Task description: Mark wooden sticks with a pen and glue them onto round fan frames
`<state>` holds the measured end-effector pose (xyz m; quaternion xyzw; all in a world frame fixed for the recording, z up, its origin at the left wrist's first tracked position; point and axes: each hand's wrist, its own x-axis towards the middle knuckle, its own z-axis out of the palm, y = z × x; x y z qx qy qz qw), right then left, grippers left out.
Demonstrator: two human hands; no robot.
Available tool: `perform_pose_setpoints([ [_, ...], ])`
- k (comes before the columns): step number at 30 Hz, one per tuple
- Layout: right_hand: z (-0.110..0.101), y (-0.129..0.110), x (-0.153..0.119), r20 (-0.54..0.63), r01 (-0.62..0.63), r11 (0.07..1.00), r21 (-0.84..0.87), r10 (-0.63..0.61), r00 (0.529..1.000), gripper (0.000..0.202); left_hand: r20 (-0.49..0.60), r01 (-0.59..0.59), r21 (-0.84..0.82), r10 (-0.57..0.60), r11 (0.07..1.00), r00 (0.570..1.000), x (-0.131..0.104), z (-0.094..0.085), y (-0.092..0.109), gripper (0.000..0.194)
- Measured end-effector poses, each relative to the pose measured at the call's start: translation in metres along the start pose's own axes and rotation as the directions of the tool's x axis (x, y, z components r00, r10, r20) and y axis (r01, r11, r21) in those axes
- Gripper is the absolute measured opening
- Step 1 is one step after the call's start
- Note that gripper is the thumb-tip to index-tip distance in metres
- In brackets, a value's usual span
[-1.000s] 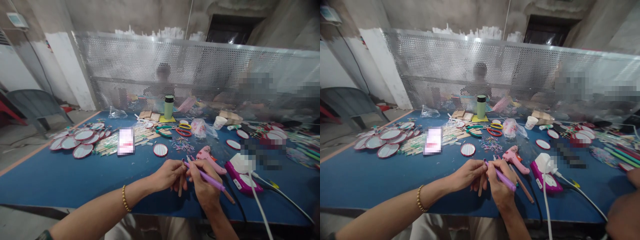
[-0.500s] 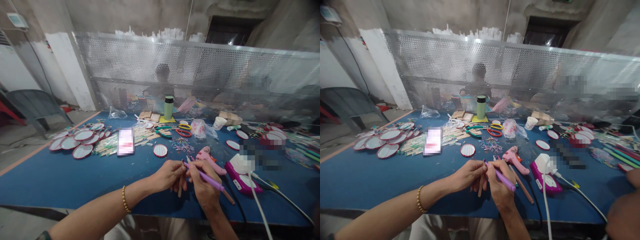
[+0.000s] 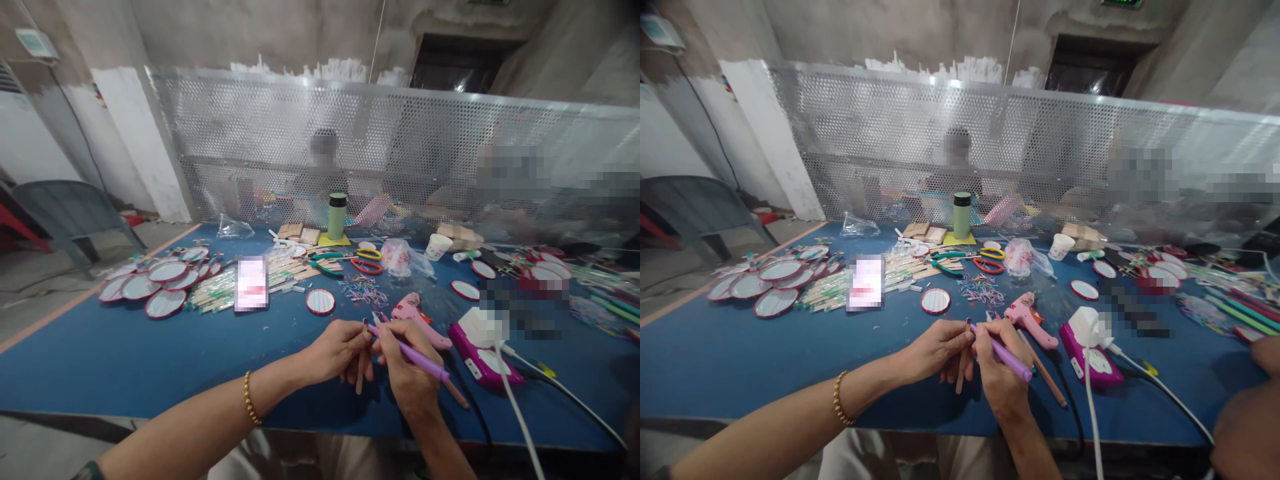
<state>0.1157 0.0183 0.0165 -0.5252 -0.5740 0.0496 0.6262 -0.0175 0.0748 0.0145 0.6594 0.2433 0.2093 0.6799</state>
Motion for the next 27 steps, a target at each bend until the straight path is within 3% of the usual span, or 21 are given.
perform_pose_setpoints([
  [27,0.0015,0.004,-0.002,0.0,0.024,1.0,0.018,-0.024,1.0,0.022,-0.009,0.011,-0.024,-0.011,1.0,1.0,-0.0005,0.0001,0.0025,0.067],
])
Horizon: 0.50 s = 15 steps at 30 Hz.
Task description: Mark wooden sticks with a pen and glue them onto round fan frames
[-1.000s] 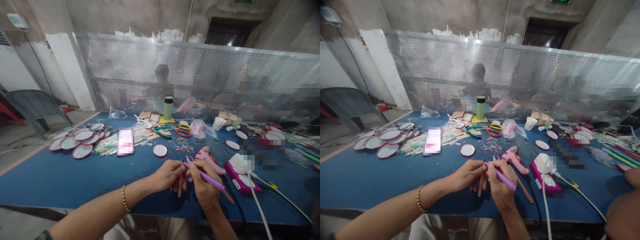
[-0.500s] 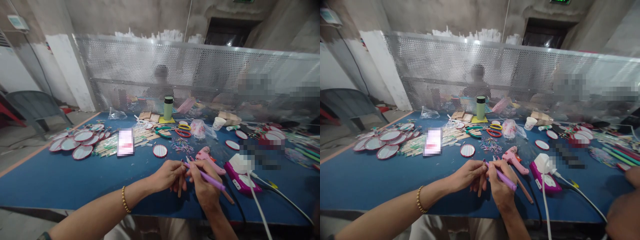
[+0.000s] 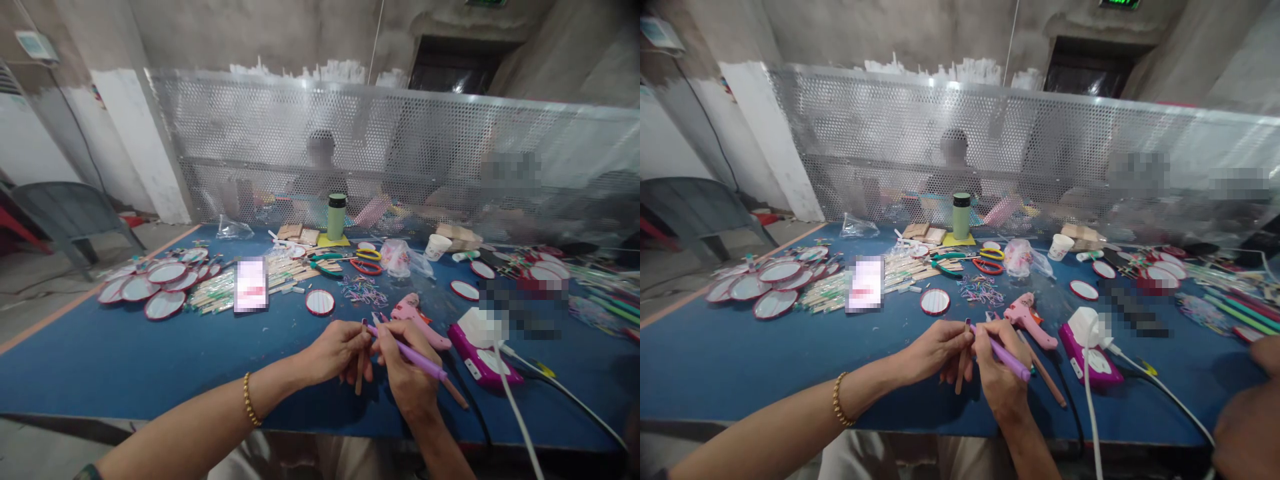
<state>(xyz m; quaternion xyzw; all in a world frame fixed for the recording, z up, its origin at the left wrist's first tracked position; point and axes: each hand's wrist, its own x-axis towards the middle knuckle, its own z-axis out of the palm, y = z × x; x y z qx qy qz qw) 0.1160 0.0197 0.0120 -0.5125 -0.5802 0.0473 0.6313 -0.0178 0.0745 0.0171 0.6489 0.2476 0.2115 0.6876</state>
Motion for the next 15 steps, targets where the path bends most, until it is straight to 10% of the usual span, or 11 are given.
perform_pose_setpoints([
  [15,-0.0007,-0.0003,-0.0002,-0.005,0.013,1.0,-0.025,-0.013,1.0,0.022,0.004,-0.01,0.004,0.01,1.0,1.0,0.0003,-0.0008,-0.0013,0.066],
])
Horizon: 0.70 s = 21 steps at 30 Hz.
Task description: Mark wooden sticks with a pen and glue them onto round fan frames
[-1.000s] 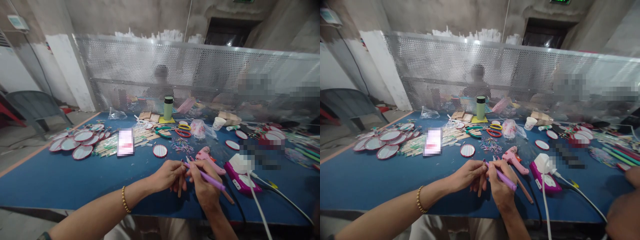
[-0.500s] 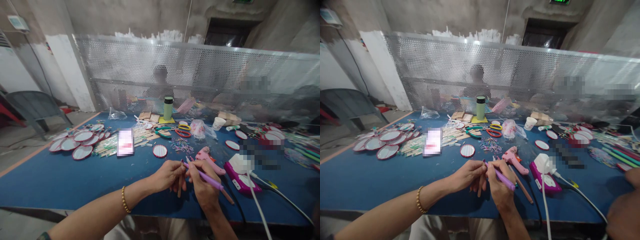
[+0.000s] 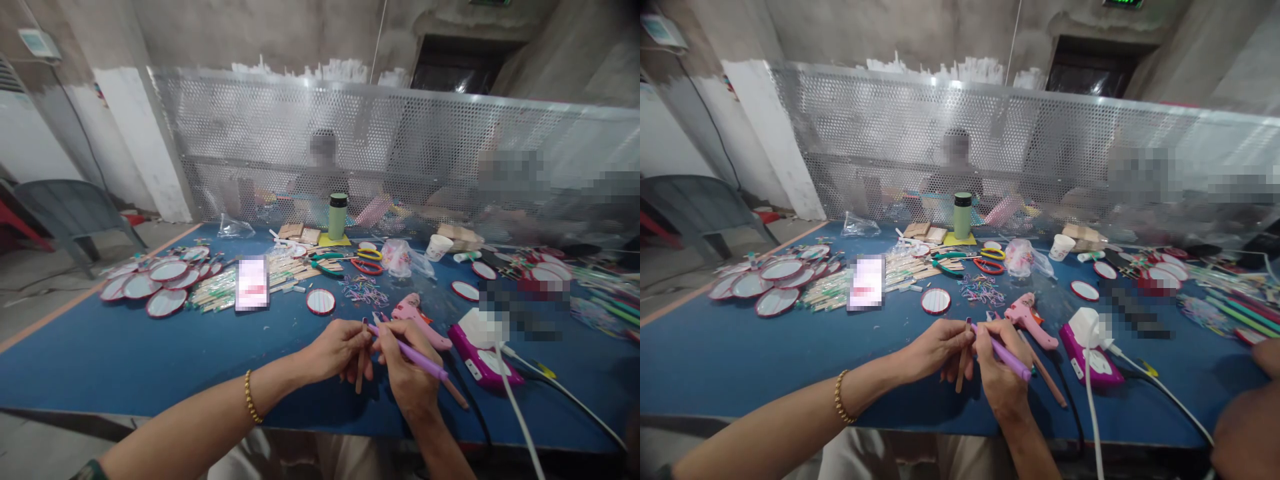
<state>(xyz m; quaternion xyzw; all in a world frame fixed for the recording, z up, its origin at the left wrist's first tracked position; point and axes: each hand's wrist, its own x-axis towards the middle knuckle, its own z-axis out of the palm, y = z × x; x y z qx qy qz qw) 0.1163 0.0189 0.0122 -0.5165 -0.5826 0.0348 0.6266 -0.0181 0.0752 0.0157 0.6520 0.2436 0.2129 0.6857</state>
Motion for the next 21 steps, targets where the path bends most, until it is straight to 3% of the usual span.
perform_pose_setpoints([
  [21,0.0024,-0.0031,0.0023,-0.007,-0.015,1.0,0.019,0.015,1.0,0.023,0.003,-0.012,-0.049,0.012,0.999,1.0,0.0009,-0.0034,-0.0044,0.062],
])
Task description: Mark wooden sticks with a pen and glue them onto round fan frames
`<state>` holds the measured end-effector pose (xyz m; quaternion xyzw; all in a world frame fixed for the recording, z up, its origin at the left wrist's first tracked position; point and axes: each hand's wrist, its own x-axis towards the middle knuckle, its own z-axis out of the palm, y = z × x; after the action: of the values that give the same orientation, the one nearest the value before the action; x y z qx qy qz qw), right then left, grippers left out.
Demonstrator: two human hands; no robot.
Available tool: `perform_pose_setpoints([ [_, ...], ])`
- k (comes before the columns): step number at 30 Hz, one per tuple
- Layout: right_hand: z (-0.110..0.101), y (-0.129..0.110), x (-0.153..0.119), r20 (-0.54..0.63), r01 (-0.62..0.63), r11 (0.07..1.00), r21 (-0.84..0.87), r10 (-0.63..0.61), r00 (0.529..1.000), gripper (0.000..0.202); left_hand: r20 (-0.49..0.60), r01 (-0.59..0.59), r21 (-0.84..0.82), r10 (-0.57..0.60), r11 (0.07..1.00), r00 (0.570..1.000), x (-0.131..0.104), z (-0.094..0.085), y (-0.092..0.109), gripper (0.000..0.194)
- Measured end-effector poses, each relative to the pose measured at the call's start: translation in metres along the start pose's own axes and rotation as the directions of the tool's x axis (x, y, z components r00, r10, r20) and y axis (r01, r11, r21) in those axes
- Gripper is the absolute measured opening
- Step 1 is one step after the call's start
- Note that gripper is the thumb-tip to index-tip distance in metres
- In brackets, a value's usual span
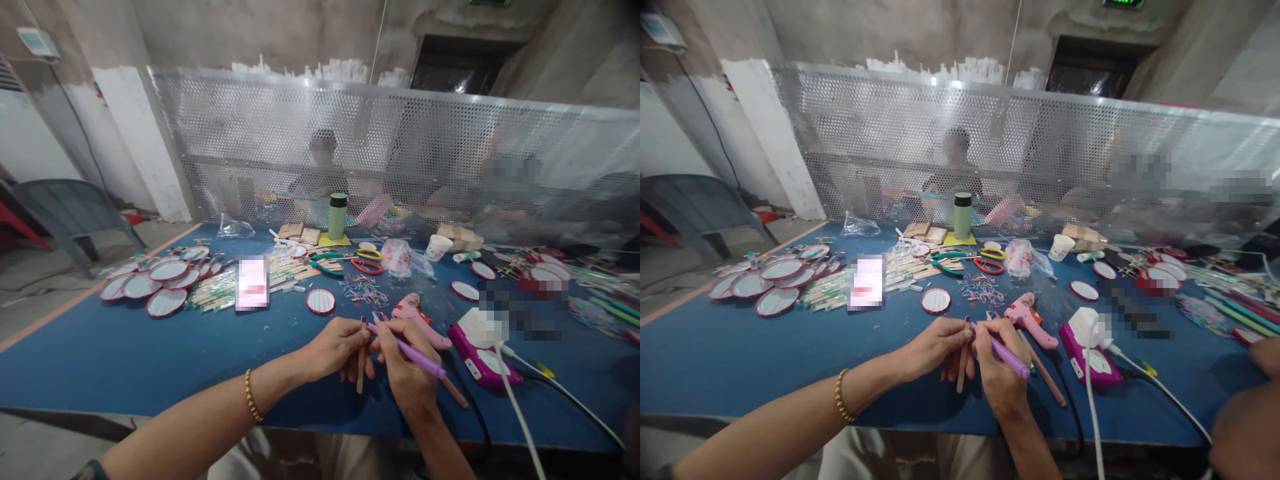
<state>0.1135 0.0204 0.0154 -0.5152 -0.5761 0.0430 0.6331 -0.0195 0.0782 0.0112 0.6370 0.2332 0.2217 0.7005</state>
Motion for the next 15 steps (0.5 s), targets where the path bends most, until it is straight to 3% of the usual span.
perform_pose_setpoints([
  [15,-0.0027,-0.0015,-0.0002,0.022,-0.038,0.999,-0.025,0.038,0.999,0.025,-0.007,0.007,0.007,-0.007,1.0,1.0,0.0005,0.0007,0.0014,0.064],
])
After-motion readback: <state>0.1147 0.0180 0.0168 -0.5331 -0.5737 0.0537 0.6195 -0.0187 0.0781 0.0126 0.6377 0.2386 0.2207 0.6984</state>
